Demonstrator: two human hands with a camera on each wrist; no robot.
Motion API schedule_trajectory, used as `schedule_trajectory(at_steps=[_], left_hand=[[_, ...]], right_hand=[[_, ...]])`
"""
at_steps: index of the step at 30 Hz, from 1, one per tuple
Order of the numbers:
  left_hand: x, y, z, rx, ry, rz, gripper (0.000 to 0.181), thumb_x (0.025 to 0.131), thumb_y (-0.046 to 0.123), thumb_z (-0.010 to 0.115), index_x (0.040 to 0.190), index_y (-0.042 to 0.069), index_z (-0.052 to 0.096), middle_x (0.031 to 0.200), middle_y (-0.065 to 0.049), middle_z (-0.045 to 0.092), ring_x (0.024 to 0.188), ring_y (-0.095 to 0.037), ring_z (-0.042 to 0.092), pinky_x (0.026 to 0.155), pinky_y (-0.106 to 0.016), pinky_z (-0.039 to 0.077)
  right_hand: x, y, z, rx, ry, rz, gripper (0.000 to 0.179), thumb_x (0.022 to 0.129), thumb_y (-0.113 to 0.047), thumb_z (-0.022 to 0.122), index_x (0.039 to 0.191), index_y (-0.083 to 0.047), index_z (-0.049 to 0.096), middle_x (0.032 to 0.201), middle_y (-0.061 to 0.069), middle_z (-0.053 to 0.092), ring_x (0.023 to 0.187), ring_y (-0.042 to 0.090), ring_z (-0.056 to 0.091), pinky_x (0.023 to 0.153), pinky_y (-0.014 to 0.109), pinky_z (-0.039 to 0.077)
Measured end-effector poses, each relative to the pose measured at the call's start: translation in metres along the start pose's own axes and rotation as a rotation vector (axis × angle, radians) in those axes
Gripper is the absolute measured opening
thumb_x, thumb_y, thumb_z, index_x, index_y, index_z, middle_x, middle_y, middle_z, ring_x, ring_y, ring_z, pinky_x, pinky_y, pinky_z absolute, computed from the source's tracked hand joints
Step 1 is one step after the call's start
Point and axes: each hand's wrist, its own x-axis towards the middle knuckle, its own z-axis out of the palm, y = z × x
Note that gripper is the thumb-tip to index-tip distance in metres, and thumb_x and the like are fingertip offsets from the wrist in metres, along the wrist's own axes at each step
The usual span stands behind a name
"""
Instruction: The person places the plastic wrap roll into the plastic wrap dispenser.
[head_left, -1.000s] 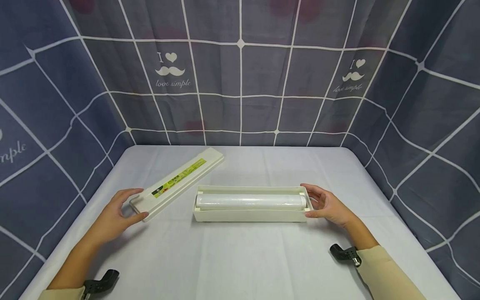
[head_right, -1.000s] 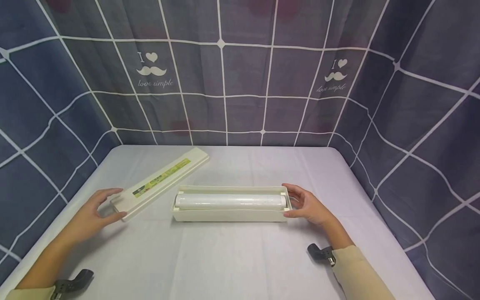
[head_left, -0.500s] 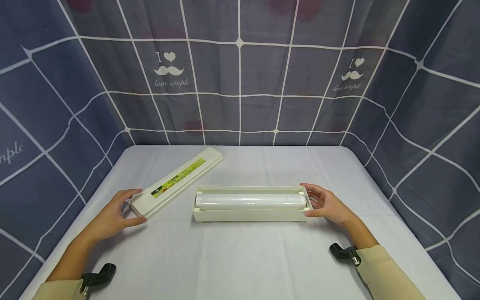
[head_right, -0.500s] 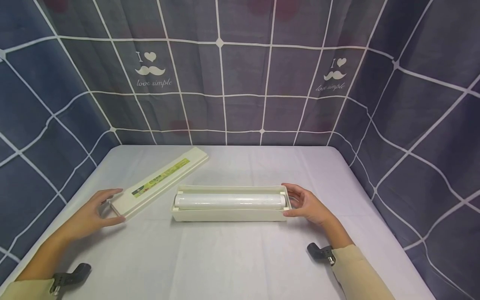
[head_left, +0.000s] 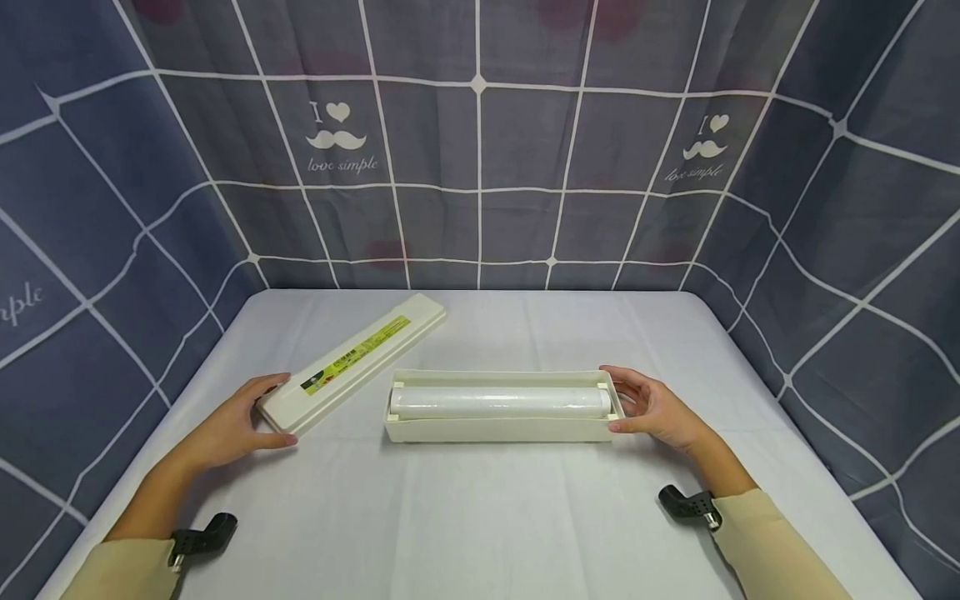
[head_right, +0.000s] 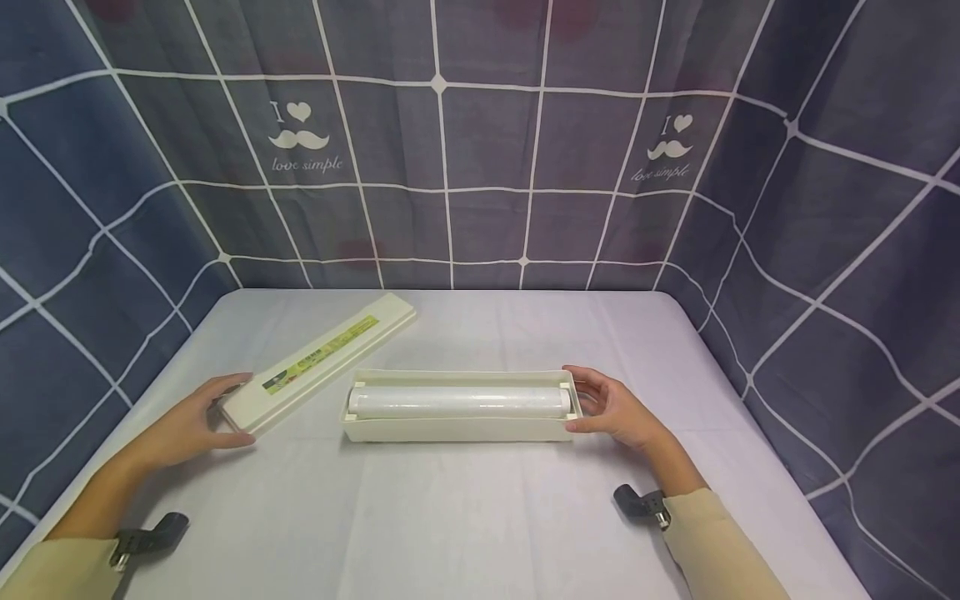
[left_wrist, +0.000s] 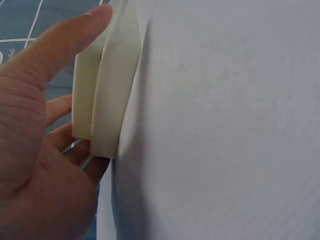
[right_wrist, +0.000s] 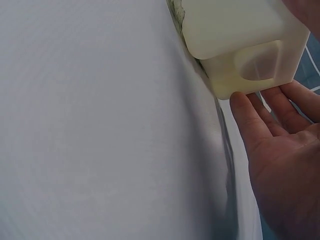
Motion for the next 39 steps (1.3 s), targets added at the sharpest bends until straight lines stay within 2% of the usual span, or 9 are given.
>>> schedule_trajectory(at_steps=[7, 10, 14, 26, 33, 39], left_hand=[[0.003, -0.004, 0.001, -0.002, -0.015, -0.01, 0.11, 0.072, 0.031, 0.094, 0.154, -0.006, 0.031, 0.151, -0.033, 0.035, 0.139, -0.055, 0.034, 0.104, -0.068, 0.034], [0.003, -0.005, 0.002, 0.005, -0.021, -0.015, 0.11, 0.072, 0.032, 0.094, 0.155, -0.005, 0.031, 0.152, -0.032, 0.035, 0.137, -0.051, 0.037, 0.102, -0.055, 0.038], [0.004, -0.007, 0.002, 0.007, -0.027, -0.016, 0.11, 0.073, 0.032, 0.094, 0.155, -0.004, 0.03, 0.152, -0.033, 0.036, 0.134, -0.05, 0.04, 0.098, -0.048, 0.038], [0.008, -0.005, 0.004, -0.015, -0.037, -0.011, 0.113, 0.071, 0.03, 0.095, 0.154, -0.007, 0.029, 0.148, -0.034, 0.037, 0.131, -0.049, 0.042, 0.099, -0.06, 0.038], [0.012, -0.005, 0.005, -0.009, -0.038, -0.021, 0.115, 0.068, 0.032, 0.096, 0.154, -0.007, 0.03, 0.146, -0.033, 0.04, 0.125, -0.045, 0.046, 0.097, -0.058, 0.04], [0.013, -0.005, 0.005, 0.0, -0.043, -0.031, 0.115, 0.069, 0.032, 0.096, 0.154, -0.008, 0.029, 0.147, -0.034, 0.039, 0.126, -0.047, 0.046, 0.098, -0.059, 0.04]], right_hand=[[0.001, 0.0, -0.001, 0.004, -0.002, 0.01, 0.094, 0.077, 0.014, 0.079, 0.154, 0.014, 0.025, 0.147, 0.001, 0.054, 0.129, 0.004, 0.057, 0.101, 0.021, 0.054], [0.001, 0.0, -0.002, -0.002, 0.0, 0.009, 0.094, 0.077, 0.013, 0.079, 0.154, 0.014, 0.025, 0.147, 0.0, 0.054, 0.13, 0.003, 0.057, 0.101, 0.02, 0.053], [0.001, -0.001, -0.002, -0.008, -0.002, 0.003, 0.094, 0.077, 0.013, 0.08, 0.153, 0.015, 0.025, 0.147, -0.001, 0.054, 0.13, 0.003, 0.056, 0.101, 0.02, 0.053], [0.001, -0.002, -0.001, -0.01, -0.004, 0.013, 0.094, 0.076, 0.013, 0.08, 0.153, 0.015, 0.026, 0.146, 0.0, 0.054, 0.129, 0.003, 0.057, 0.101, 0.021, 0.054], [0.001, -0.001, -0.002, -0.009, -0.008, 0.012, 0.095, 0.076, 0.013, 0.08, 0.153, 0.015, 0.025, 0.146, 0.001, 0.054, 0.129, 0.004, 0.057, 0.101, 0.021, 0.054], [0.0, -0.001, -0.002, -0.005, -0.01, 0.009, 0.094, 0.077, 0.013, 0.079, 0.153, 0.014, 0.025, 0.147, 0.002, 0.054, 0.128, 0.005, 0.058, 0.099, 0.021, 0.055]])
